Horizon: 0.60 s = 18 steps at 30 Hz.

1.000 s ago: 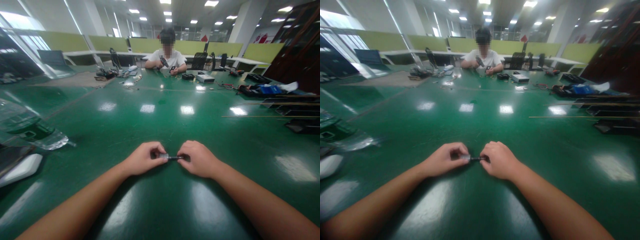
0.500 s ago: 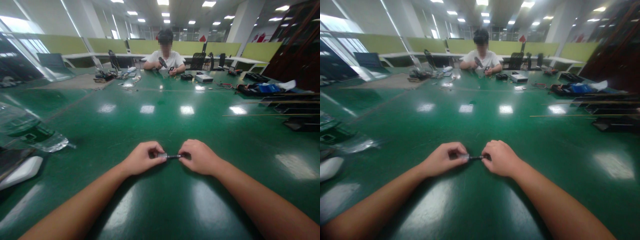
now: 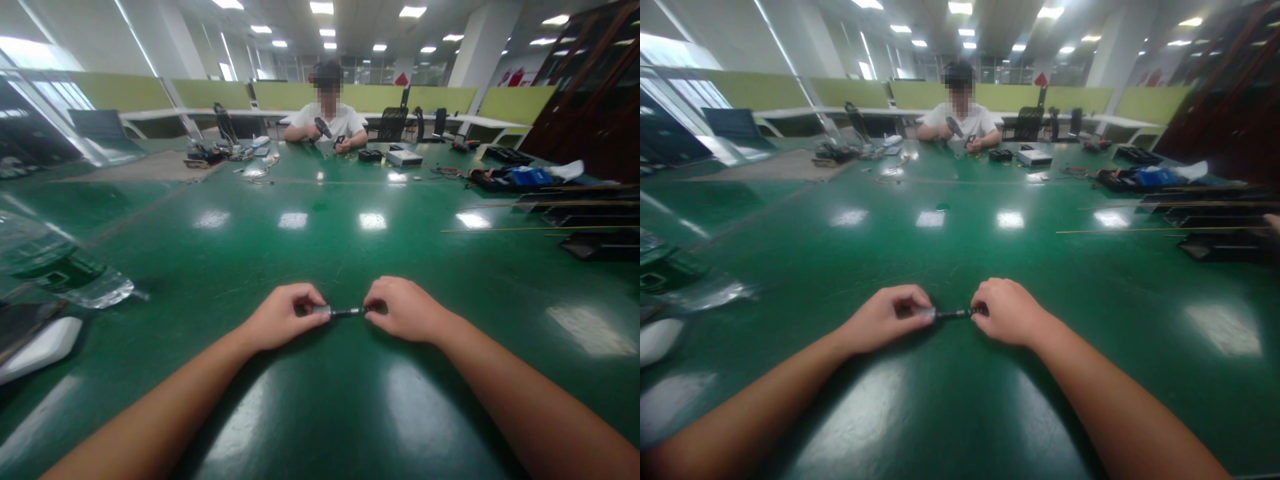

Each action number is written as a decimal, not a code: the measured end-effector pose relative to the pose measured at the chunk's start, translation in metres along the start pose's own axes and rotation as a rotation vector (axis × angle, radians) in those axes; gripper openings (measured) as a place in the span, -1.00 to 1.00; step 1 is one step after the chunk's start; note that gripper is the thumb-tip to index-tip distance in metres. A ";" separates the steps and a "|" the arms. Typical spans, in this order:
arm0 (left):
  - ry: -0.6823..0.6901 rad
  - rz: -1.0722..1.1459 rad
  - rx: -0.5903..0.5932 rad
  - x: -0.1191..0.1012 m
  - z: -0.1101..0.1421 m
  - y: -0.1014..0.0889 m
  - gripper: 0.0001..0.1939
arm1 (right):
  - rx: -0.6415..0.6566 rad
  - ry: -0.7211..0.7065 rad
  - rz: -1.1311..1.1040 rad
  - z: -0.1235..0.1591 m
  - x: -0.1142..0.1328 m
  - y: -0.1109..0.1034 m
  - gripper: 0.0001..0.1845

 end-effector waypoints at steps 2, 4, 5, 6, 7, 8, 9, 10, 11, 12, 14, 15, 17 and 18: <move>0.010 -0.007 0.006 -0.001 0.000 0.000 -0.76 | -0.009 -0.019 -0.027 -0.003 0.006 0.007 -0.90; 0.031 -0.017 0.011 -0.001 0.000 0.001 -0.76 | -0.033 -0.045 -0.057 -0.008 0.014 0.016 -0.89; 0.045 -0.021 0.009 -0.001 0.000 0.001 -0.76 | -0.045 -0.070 -0.065 -0.011 0.019 0.020 -0.89; 0.062 -0.025 0.002 -0.001 0.000 0.000 -0.77 | -0.052 -0.096 -0.064 -0.013 0.023 0.025 -0.89; 0.078 -0.029 -0.005 -0.001 0.001 0.000 -0.77 | -0.064 -0.111 -0.055 -0.016 0.026 0.028 -0.89; 0.095 -0.032 -0.014 0.000 0.001 0.000 -0.78 | -0.075 -0.119 -0.043 -0.018 0.029 0.031 -0.89; 0.110 -0.035 -0.020 -0.001 0.001 0.000 -0.77 | -0.082 -0.125 -0.041 -0.019 0.031 0.034 -0.89; 0.119 -0.038 -0.026 -0.001 0.001 0.000 -0.77 | -0.087 -0.132 -0.045 -0.020 0.031 0.035 -0.88; 0.122 -0.041 -0.032 -0.001 0.001 0.000 -0.76 | -0.090 -0.137 -0.048 -0.021 0.031 0.036 -0.88; 0.118 -0.043 -0.041 -0.002 0.001 -0.001 -0.76 | -0.091 -0.142 -0.052 -0.020 0.031 0.037 -0.88; 0.095 -0.060 -0.059 -0.003 0.001 -0.001 -0.74 | -0.095 -0.151 -0.049 -0.019 0.029 0.037 -0.89; 0.080 -0.074 -0.055 -0.004 0.001 -0.001 -0.74 | -0.097 -0.155 -0.045 -0.018 0.029 0.037 -0.90; 0.061 -0.094 -0.025 -0.005 0.001 -0.001 -0.76 | -0.104 -0.163 -0.042 -0.017 0.028 0.036 -0.89; 0.054 -0.095 -0.010 -0.005 0.001 0.000 -0.76 | -0.108 -0.169 -0.041 -0.017 0.028 0.036 -0.89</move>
Point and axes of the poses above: each hand's wrist, its own z-axis away from the middle knuckle, its own y-axis out of the palm, x = y × z, the point moved 1 cm from there along -z, towards the middle knuckle, and after that the axes turned 2 degrees about -x, right-handed, at the moved point
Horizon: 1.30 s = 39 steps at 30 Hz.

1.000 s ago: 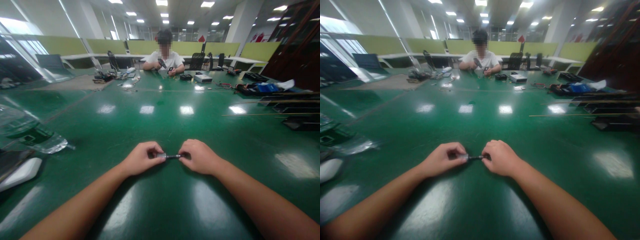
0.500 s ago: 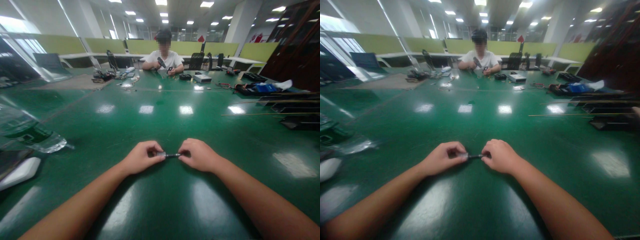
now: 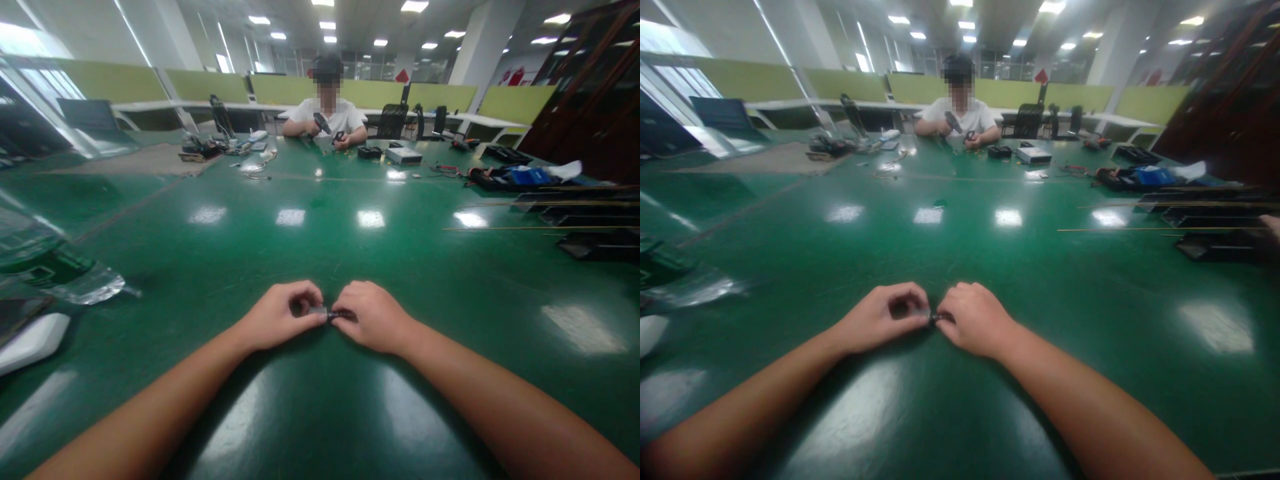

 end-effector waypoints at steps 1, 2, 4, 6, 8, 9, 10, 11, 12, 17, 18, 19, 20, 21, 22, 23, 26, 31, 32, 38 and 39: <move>-0.004 0.005 0.009 0.000 0.000 0.001 -0.75 | -0.003 -0.005 0.000 0.000 0.000 0.000 -0.89; -0.008 0.012 0.009 0.000 0.000 0.001 -0.74 | -0.005 -0.009 0.001 0.000 0.001 0.000 -0.89; -0.016 0.015 -0.011 0.000 0.001 0.003 -0.75 | -0.009 -0.013 0.004 0.000 0.001 0.000 -0.90; -0.020 0.014 -0.023 0.001 0.001 0.006 -0.76 | -0.012 -0.009 0.004 0.000 0.001 0.000 -0.91; -0.014 0.024 -0.022 0.002 0.000 0.007 -0.76 | -0.014 0.000 -0.002 0.000 0.001 0.000 -0.91; -0.008 0.024 -0.018 0.003 0.000 0.008 -0.75 | -0.015 0.005 -0.007 0.001 0.001 0.000 -0.92; -0.001 0.018 -0.012 0.003 0.000 0.008 -0.73 | -0.016 0.009 -0.016 0.001 0.002 -0.001 -0.92; 0.007 0.008 -0.005 0.003 0.000 0.008 -0.71 | -0.016 0.012 -0.026 0.002 0.002 -0.001 -0.91; 0.012 -0.006 0.000 0.003 -0.001 0.008 -0.70 | -0.015 0.014 -0.038 0.002 0.002 -0.001 -0.90; -0.005 -0.031 0.018 0.003 -0.001 0.007 -0.72 | -0.022 0.036 -0.083 0.003 0.002 -0.002 -0.88; -0.009 -0.031 0.022 0.004 -0.001 0.006 -0.72 | -0.025 0.045 -0.089 0.003 0.001 -0.002 -0.87; -0.011 -0.030 0.025 0.004 -0.001 0.006 -0.72 | -0.028 0.054 -0.095 0.003 0.001 -0.003 -0.86; -0.010 -0.029 0.026 0.004 -0.001 0.007 -0.72 | -0.029 0.061 -0.101 0.004 0.000 -0.003 -0.84; -0.009 -0.027 0.026 0.004 -0.001 0.007 -0.72 | -0.029 0.067 -0.106 0.005 -0.001 -0.004 -0.82; -0.007 -0.024 0.026 0.004 -0.001 0.007 -0.72 | -0.029 0.071 -0.112 0.005 -0.002 -0.004 -0.81; -0.004 -0.021 0.026 0.004 0.000 0.007 -0.72 | -0.029 0.073 -0.117 0.006 -0.002 -0.005 -0.80; -0.002 -0.021 0.027 0.004 0.000 0.007 -0.72 | -0.033 0.077 -0.129 0.008 -0.003 -0.006 -0.84; 0.022 0.017 0.046 0.002 0.000 0.003 -0.73 | -0.033 0.077 -0.121 0.007 -0.004 -0.004 -0.91; 0.029 0.036 0.056 0.003 0.000 0.002 -0.74 | -0.032 0.075 -0.120 0.007 -0.004 -0.004 -0.91; 0.009 0.057 0.066 0.008 0.000 0.001 -0.79 | -0.029 0.065 -0.109 0.007 -0.003 -0.005 -0.91; 0.008 0.048 0.065 0.008 0.000 0.001 -0.79 | -0.029 0.063 -0.109 0.007 -0.003 -0.005 -0.91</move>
Point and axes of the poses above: each hand's wrist, its own z-axis away from the middle knuckle, its own y-axis out of the palm, x = y × z, the point moved 1 cm from there along -z, towards the middle knuckle, and after that the axes turned 2 degrees about -x, right-handed, at the moved point
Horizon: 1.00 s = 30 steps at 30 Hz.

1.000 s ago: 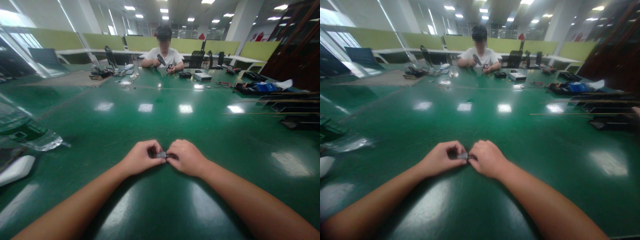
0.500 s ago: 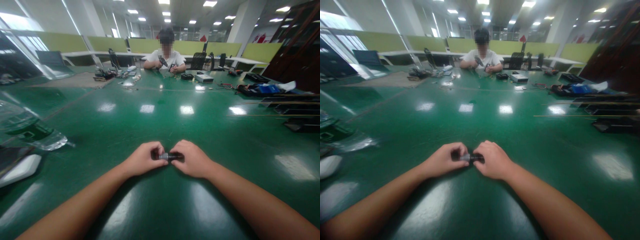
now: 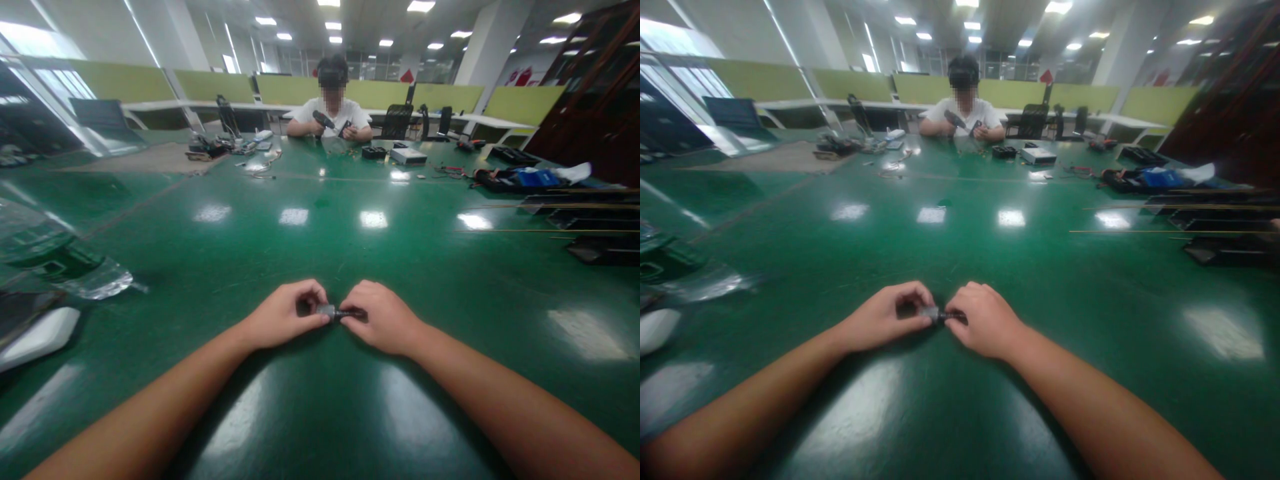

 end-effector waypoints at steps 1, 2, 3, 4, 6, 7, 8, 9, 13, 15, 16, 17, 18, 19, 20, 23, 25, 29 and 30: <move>0.001 -0.007 0.000 0.000 0.000 0.000 -0.79 | 0.001 -0.003 -0.001 0.000 0.000 0.000 -0.91; 0.004 -0.013 0.001 0.000 0.000 0.000 -0.79 | 0.003 -0.005 -0.003 0.000 0.000 0.000 -0.91; 0.007 -0.017 0.001 0.000 0.000 0.000 -0.79 | 0.004 -0.008 -0.004 0.000 -0.001 0.000 -0.91; 0.009 -0.019 0.003 -0.001 0.000 0.000 -0.78 | 0.005 -0.011 -0.003 0.001 -0.001 0.000 -0.91; 0.006 -0.020 0.003 -0.002 0.000 -0.001 -0.78 | 0.007 -0.017 0.000 0.001 -0.002 0.001 -0.91; 0.003 -0.018 0.003 -0.002 0.000 -0.001 -0.78 | 0.006 -0.019 0.003 0.002 -0.002 0.001 -0.91; 0.000 -0.016 0.002 -0.002 0.000 -0.001 -0.77 | 0.004 -0.020 0.006 0.002 -0.002 0.001 -0.91; -0.001 -0.013 0.001 -0.002 0.000 -0.001 -0.77 | 0.001 -0.021 0.007 0.002 -0.002 0.001 -0.91; 0.018 0.003 -0.007 -0.002 0.000 -0.001 -0.79 | -0.008 -0.020 0.005 0.003 -0.002 0.000 -0.93; 0.042 0.022 -0.007 -0.002 0.000 -0.001 -0.81 | -0.010 -0.017 0.003 0.003 -0.002 -0.001 -0.93; 0.053 0.031 -0.008 -0.002 0.000 -0.001 -0.82 | -0.012 -0.017 0.003 0.004 -0.002 -0.001 -0.93; 0.060 0.037 -0.009 -0.002 0.000 -0.001 -0.83 | -0.014 -0.017 0.003 0.004 -0.002 -0.001 -0.93; 0.062 0.040 -0.012 -0.001 0.000 -0.001 -0.83 | -0.015 -0.018 0.002 0.004 -0.003 -0.001 -0.93; 0.064 0.039 -0.015 -0.001 0.000 -0.001 -0.84 | -0.015 -0.019 0.002 0.004 -0.003 -0.001 -0.93; 0.063 0.035 -0.021 -0.001 0.000 -0.001 -0.84 | -0.015 -0.020 0.001 0.004 -0.004 -0.001 -0.92; 0.063 0.033 -0.022 0.000 0.000 -0.001 -0.84 | -0.014 -0.018 -0.002 0.004 -0.005 -0.002 -0.92; 0.063 0.031 -0.018 0.000 0.000 -0.001 -0.83 | -0.014 -0.018 0.000 0.005 -0.005 -0.002 -0.93; 0.051 0.042 -0.014 0.001 -0.001 0.000 -0.82 | -0.009 -0.014 0.005 0.005 -0.006 -0.003 -0.93; 0.048 0.045 -0.015 0.001 0.000 0.000 -0.82 | -0.009 -0.015 0.007 0.005 -0.006 -0.003 -0.93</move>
Point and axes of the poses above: each hand's wrist, its own z-axis away from the middle knuckle, its own y-axis out of the palm, x = y × z, the point moved 1 cm from there along -z, towards the middle knuckle, and after that the axes turned 2 degrees about -x, right-handed, at the moved point
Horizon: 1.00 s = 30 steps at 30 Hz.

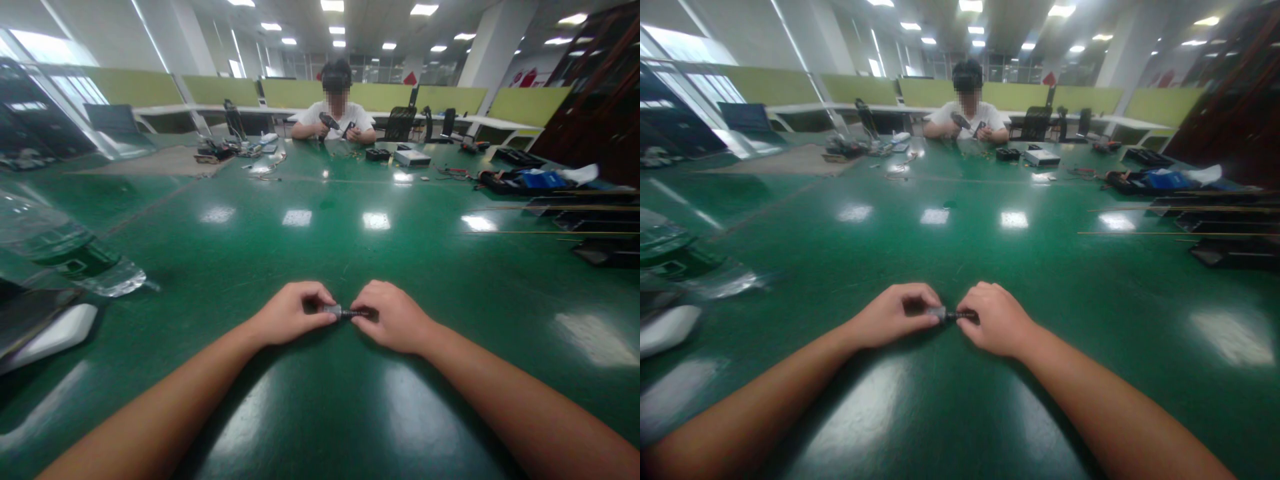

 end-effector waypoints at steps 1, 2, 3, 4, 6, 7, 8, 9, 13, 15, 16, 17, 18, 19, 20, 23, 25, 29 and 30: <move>-0.002 0.003 -0.001 0.000 0.000 0.000 -0.82 | 0.000 0.000 0.002 0.000 0.000 0.000 -0.93; -0.005 0.007 0.000 0.000 0.000 0.000 -0.81 | -0.001 0.000 0.003 0.000 0.000 0.000 -0.93; -0.008 0.010 0.001 -0.001 0.000 0.000 -0.81 | 0.000 -0.001 0.003 0.000 0.000 0.000 -0.93; -0.012 0.012 0.002 -0.001 0.000 0.000 -0.80 | 0.001 -0.001 0.003 0.000 0.000 0.000 -0.93; -0.023 0.011 0.002 -0.002 0.000 0.000 -0.79 | 0.004 0.000 0.004 0.000 0.000 -0.001 -0.93; -0.029 0.010 0.000 -0.003 0.000 0.000 -0.79 | 0.003 0.002 0.004 0.000 0.000 -0.001 -0.93; -0.033 0.009 -0.002 -0.004 0.000 0.000 -0.79 | 0.001 0.005 0.005 0.000 0.000 -0.001 -0.93; -0.035 0.011 -0.002 -0.004 0.000 0.000 -0.79 | -0.001 0.006 0.006 0.000 0.000 -0.001 -0.93; -0.030 0.025 0.008 -0.003 0.000 0.000 -0.80 | 0.001 0.010 0.000 0.001 0.000 -0.003 -0.94; -0.022 0.027 0.011 -0.003 0.000 0.000 -0.81 | 0.003 0.011 -0.005 0.001 0.000 -0.003 -0.94; -0.018 0.023 0.012 -0.002 0.000 -0.001 -0.82 | 0.004 0.013 -0.006 0.001 0.000 -0.004 -0.94; -0.017 0.019 0.014 -0.002 0.000 -0.001 -0.82 | 0.004 0.015 -0.007 0.001 0.000 -0.004 -0.94; -0.017 0.015 0.016 -0.002 0.000 -0.001 -0.82 | 0.004 0.017 -0.008 0.001 0.000 -0.004 -0.93; -0.019 0.013 0.019 -0.002 0.000 -0.001 -0.81 | 0.005 0.019 -0.008 0.001 0.000 -0.005 -0.93; -0.021 0.012 0.020 -0.002 0.000 -0.001 -0.81 | 0.006 0.021 -0.009 0.001 0.000 -0.005 -0.93; -0.024 0.014 0.025 -0.003 0.000 -0.002 -0.80 | 0.006 0.027 -0.009 0.001 0.000 -0.006 -0.94; -0.026 0.017 0.028 -0.004 0.000 -0.002 -0.80 | 0.008 0.029 -0.012 0.001 0.000 -0.007 -0.94; -0.030 0.010 0.022 -0.004 0.000 -0.002 -0.79 | 0.011 0.028 -0.014 0.001 0.000 -0.007 -0.94; -0.029 0.008 0.021 -0.004 0.000 -0.002 -0.79 | 0.012 0.029 -0.012 0.001 -0.001 -0.007 -0.94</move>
Point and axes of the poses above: each hand's wrist, its own z-axis away from the middle knuckle, its own y-axis out of the palm, x = y × z, the point moved 1 cm from there along -z, towards the middle knuckle, and after that the axes turned 2 degrees about -x, right-handed, at the moved point
